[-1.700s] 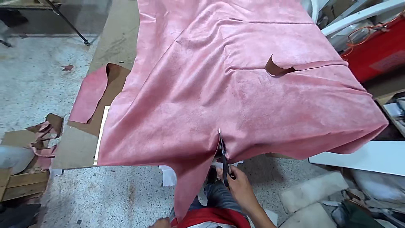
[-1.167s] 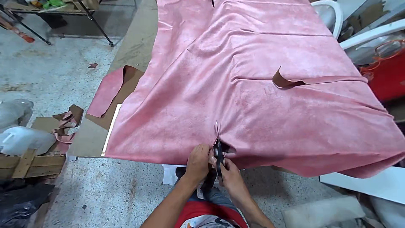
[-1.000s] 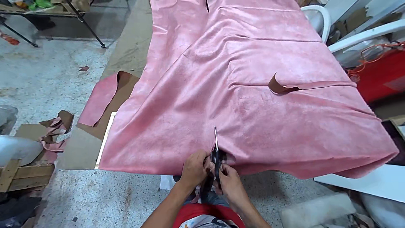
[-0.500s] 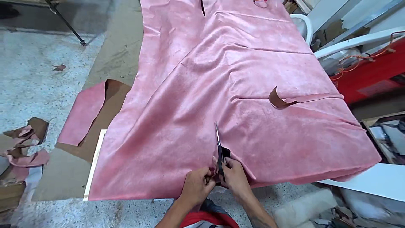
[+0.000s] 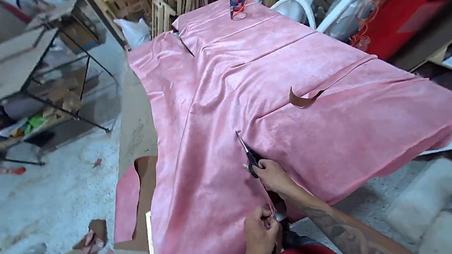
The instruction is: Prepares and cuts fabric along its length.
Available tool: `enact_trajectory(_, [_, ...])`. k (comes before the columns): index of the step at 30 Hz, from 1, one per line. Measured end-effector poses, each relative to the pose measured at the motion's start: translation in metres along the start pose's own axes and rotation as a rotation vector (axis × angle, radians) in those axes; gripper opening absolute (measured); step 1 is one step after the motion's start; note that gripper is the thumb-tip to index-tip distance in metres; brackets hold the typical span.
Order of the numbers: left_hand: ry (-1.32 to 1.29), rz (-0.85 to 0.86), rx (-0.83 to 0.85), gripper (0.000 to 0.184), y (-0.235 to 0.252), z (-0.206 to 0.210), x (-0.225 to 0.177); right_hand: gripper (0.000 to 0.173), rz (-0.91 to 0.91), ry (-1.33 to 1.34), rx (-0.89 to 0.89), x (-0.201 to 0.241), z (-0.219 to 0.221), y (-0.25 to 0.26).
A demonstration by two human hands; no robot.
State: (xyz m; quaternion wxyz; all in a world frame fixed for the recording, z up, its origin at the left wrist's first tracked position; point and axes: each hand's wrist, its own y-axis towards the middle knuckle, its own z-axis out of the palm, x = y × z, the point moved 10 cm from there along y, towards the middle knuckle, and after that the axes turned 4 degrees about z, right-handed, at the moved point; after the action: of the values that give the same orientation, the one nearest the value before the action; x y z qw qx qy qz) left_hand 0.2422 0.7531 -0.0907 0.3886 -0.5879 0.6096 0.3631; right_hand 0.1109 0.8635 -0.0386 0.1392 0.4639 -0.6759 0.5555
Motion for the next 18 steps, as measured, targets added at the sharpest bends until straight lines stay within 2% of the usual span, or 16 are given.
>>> enact_trajectory(4, [0.017,-0.05,0.022,0.015,0.002,-0.001,0.0,0.039,0.028,0.013,0.042,0.004,-0.003,0.006])
enact_trajectory(9, [0.102,-0.126,0.136,0.018,0.008,0.003,0.001,0.046,-0.002,0.087,0.003,0.026,-0.006,0.032])
enact_trajectory(11, [0.125,-0.186,0.246,0.025,0.013,0.004,0.003,0.043,-0.015,0.057,0.017,0.028,-0.006,0.036])
enact_trajectory(15, [0.067,-0.279,0.418,0.055,0.03,0.009,0.01,0.043,-0.002,-0.031,0.047,0.029,-0.01,0.046])
enact_trajectory(18, [-0.037,-0.374,0.455,0.06,0.036,0.014,0.015,0.05,0.003,0.027,0.038,0.037,-0.01,0.059])
